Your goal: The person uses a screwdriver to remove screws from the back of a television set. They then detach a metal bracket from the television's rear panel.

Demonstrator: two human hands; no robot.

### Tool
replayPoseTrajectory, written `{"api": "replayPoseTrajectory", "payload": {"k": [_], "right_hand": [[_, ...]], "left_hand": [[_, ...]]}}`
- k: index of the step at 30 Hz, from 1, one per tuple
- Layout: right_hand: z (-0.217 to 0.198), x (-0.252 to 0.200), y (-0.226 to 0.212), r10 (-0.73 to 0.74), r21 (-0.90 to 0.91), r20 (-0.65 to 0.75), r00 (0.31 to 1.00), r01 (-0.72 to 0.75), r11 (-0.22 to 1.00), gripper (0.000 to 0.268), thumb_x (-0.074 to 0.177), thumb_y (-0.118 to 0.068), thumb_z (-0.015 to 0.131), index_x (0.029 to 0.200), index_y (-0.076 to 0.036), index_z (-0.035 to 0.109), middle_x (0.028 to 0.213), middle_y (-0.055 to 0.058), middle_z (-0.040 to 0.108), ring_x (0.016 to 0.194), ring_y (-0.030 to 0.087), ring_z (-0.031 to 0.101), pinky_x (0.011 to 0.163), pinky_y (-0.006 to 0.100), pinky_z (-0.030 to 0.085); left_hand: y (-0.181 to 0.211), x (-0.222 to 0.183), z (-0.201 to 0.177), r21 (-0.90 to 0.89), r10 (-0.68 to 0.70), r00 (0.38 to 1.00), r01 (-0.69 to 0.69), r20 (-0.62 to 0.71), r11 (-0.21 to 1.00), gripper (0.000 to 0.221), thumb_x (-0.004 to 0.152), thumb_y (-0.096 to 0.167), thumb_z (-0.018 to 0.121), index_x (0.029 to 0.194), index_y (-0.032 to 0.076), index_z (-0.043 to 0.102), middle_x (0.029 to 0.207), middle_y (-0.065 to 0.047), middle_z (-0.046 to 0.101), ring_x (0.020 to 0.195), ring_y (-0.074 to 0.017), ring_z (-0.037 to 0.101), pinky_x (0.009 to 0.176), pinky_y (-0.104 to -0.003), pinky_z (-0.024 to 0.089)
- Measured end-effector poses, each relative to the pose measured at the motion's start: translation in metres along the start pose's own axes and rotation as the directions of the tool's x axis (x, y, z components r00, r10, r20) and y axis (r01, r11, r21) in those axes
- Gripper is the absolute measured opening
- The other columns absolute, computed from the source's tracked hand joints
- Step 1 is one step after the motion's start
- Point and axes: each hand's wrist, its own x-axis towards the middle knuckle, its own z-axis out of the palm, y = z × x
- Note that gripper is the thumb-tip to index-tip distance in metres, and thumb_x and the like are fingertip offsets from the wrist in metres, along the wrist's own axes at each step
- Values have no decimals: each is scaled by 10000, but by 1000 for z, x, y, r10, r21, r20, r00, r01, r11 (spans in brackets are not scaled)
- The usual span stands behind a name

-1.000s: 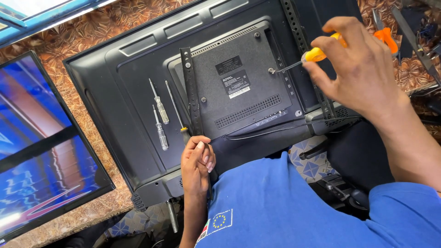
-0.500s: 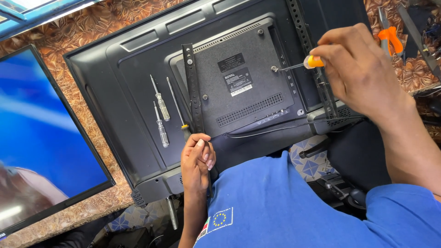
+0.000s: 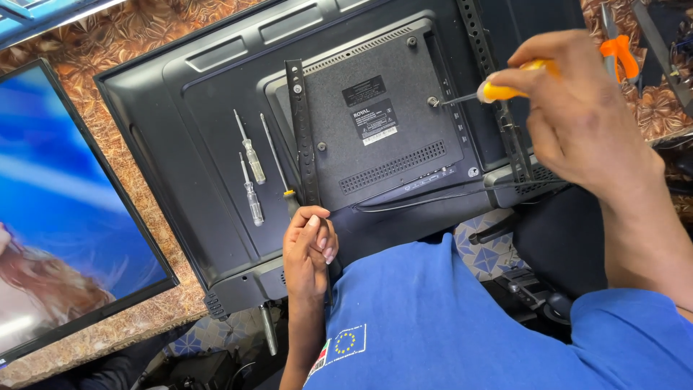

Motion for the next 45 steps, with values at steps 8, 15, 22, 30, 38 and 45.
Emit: {"api": "replayPoseTrajectory", "payload": {"k": [8, 15, 22, 30, 38, 45], "right_hand": [[12, -15, 11, 107, -317, -80, 991, -127, 940, 284, 1236, -154, 624, 1428, 39, 705, 1318, 217, 605, 994, 331, 654, 639, 414, 503], [10, -9, 5, 135, -319, -90, 987, -157, 935, 450, 1149, -131, 849, 1487, 34, 602, 1455, 241, 468, 1281, 433, 623, 765, 496, 594], [5, -12, 5, 117, -46, -65, 991, -120, 992, 413, 990, 190, 534, 1365, 96, 681, 1288, 292, 576, 1066, 408, 589, 809, 468, 471], [15, -21, 10, 161, -58, -167, 973, -173, 983, 258, 1108, 228, 726, 1341, 125, 685, 1293, 299, 531, 1098, 400, 610, 817, 438, 578], [-4, -39, -26, 147, 171, -321, 936, -95, 981, 64, 1116, 80, 628, 1112, 139, 605, 1130, 348, 601, 1058, 438, 548, 954, 516, 447], [20, -43, -73, 254, 539, -226, 940, -97, 837, 93, 964, -90, 621, 942, -1, 604, 985, 295, 638, 841, 300, 635, 760, 341, 530]], "left_hand": [[-1, 0, 2, 6, 0, 1000, -1, 10, 1000, 156, 1028, 157, 537, 1022, 33, 632, 596, 8, 393, 468, -92, 391, 419, -219, 308], [0, 0, 2, 5, -1, 1000, 1, 4, 1000, 156, 1026, 157, 538, 1015, 33, 632, 598, 7, 388, 467, -95, 386, 425, -222, 298], [-1, 1, 4, 7, -4, 1000, 4, 3, 1000, 156, 1022, 160, 545, 1013, 29, 629, 594, 7, 378, 471, -94, 380, 425, -221, 299], [0, 1, 8, 19, -14, 1000, 13, 22, 1000, 149, 1020, 152, 544, 1010, 29, 627, 605, 6, 407, 483, -96, 396, 422, -221, 296], [-14, 8, 13, 192, -86, 996, 80, 20, 978, 333, 1035, 319, 477, 1099, 24, 617, 599, 8, 418, 457, -85, 371, 392, -218, 274], [-41, 9, 27, 483, -367, 870, 179, 329, 857, 640, 1041, 610, 307, 771, 100, 584, 542, 57, 344, 528, -65, 320, 535, -232, 307]]}}
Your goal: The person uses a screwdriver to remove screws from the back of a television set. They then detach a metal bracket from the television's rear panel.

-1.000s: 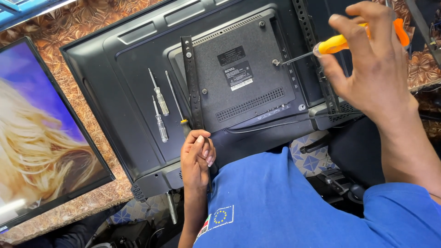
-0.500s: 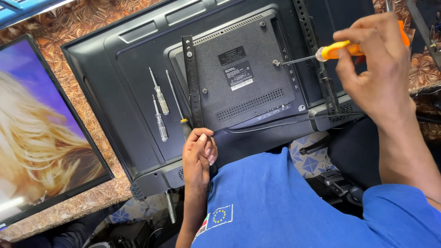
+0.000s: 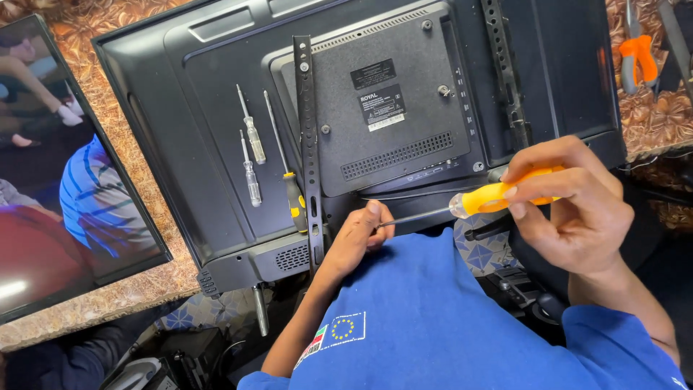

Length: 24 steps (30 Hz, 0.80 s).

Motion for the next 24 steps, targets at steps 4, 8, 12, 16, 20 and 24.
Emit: {"api": "replayPoseTrajectory", "payload": {"k": [4, 8, 12, 16, 20, 24], "right_hand": [[-4, -4, 6, 35, -16, -43, 998, -35, 999, 104, 981, -100, 633, 958, -3, 600, 1007, 284, 645, 890, 295, 603, 821, 361, 493], [-1, -5, 18, -35, -171, -69, 997, 23, 985, 95, 1034, -25, 616, 965, 37, 596, 1004, 306, 624, 891, 342, 592, 822, 421, 481], [12, -7, 33, -105, -302, 29, 994, 109, 947, 20, 1015, 53, 610, 1000, 59, 597, 1023, 285, 628, 918, 383, 588, 825, 457, 475], [15, -7, 39, -101, -305, 23, 995, 103, 947, 45, 986, 87, 612, 1008, 55, 590, 1013, 277, 621, 914, 374, 583, 791, 435, 471], [11, -7, 35, -147, -314, 144, 979, 186, 931, 118, 944, 102, 620, 1042, 42, 596, 1039, 263, 621, 868, 343, 597, 759, 416, 494], [10, 3, -6, -24, -499, 363, 932, 216, 839, 573, 966, -322, 774, 1361, 43, 573, 1228, 227, 668, 918, 277, 705, 718, 373, 602]], "left_hand": [[1, -1, 0, -90, -8, 998, 3, -54, 996, 524, 1040, 478, 468, 636, 197, 286, 588, 58, 247, 554, -72, 196, 498, -258, 180], [6, -2, -4, -130, 39, 974, -69, -224, 989, 459, 1051, 374, 473, 660, 138, 424, 567, 16, 373, 481, -82, 328, 453, -225, 261], [5, -2, -4, -145, 59, 956, -105, -287, 984, 361, 1045, 292, 483, 763, 85, 575, 662, -26, 489, 529, -109, 445, 504, -222, 352], [1, -1, -7, -118, 91, 951, -131, -297, 984, 375, 1050, 293, 505, 778, 71, 635, 683, -3, 517, 551, -89, 467, 521, -210, 361], [8, -2, -6, -36, 108, 932, -128, -345, 991, 389, 1033, 286, 531, 786, 46, 713, 660, 28, 450, 541, -73, 431, 492, -205, 329], [10, 3, -5, -48, 111, 925, -138, -364, 989, 391, 1036, 329, 520, 777, 75, 666, 556, 65, 306, 482, -43, 282, 457, -198, 223]]}}
